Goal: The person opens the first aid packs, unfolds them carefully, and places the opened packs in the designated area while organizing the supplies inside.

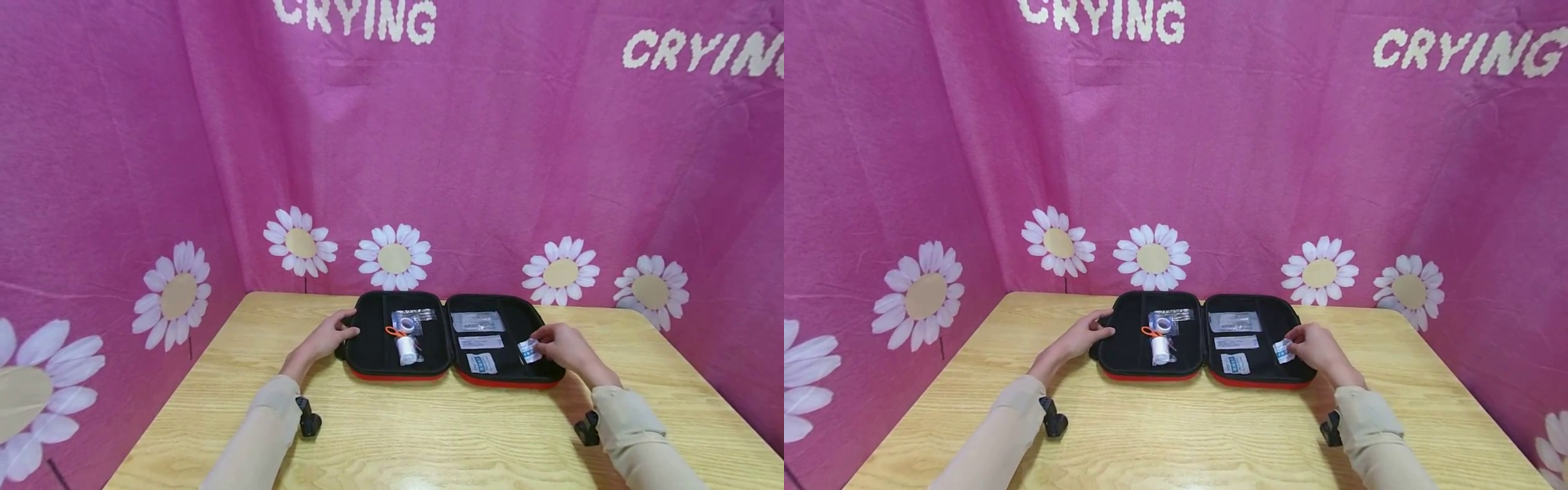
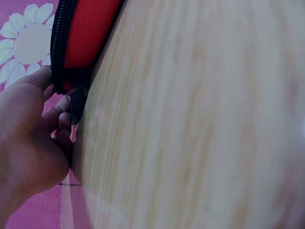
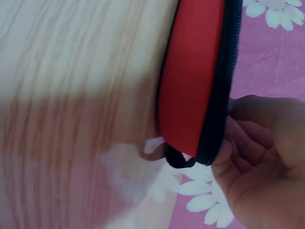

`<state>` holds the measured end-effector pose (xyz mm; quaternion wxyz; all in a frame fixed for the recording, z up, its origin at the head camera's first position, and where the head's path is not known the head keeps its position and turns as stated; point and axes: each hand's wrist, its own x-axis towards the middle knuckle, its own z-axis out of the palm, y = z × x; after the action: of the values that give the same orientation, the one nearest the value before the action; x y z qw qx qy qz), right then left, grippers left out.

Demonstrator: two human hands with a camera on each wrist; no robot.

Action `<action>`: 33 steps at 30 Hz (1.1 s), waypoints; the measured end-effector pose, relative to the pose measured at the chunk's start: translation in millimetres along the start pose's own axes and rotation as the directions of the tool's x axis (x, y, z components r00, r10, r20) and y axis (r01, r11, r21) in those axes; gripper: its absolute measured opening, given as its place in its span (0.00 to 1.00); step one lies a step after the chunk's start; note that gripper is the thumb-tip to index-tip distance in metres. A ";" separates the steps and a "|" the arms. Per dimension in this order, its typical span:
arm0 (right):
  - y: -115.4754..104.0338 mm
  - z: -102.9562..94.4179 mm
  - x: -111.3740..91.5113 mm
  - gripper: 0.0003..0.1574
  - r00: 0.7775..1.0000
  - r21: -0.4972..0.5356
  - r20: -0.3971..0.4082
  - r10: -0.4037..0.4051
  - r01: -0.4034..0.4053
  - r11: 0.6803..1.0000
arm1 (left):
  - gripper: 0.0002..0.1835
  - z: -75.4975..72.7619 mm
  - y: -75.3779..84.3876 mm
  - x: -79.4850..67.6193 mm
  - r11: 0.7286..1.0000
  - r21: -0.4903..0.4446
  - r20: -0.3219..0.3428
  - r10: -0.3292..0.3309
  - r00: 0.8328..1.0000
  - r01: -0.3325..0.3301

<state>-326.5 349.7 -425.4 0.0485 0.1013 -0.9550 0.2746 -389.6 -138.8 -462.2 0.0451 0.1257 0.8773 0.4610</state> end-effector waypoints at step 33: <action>-18.3 28.0 1.1 0.11 0.994 0.054 0.082 0.077 -0.082 0.995 | 0.31 -0.1 -0.6 -0.3 1.000 0.006 0.004 0.014 1.000 -0.014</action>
<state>-324.5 319.4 -439.5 -0.0034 0.0754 -0.9513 0.2990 -389.5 -139.3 -462.7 0.0429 0.1329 0.8777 0.4584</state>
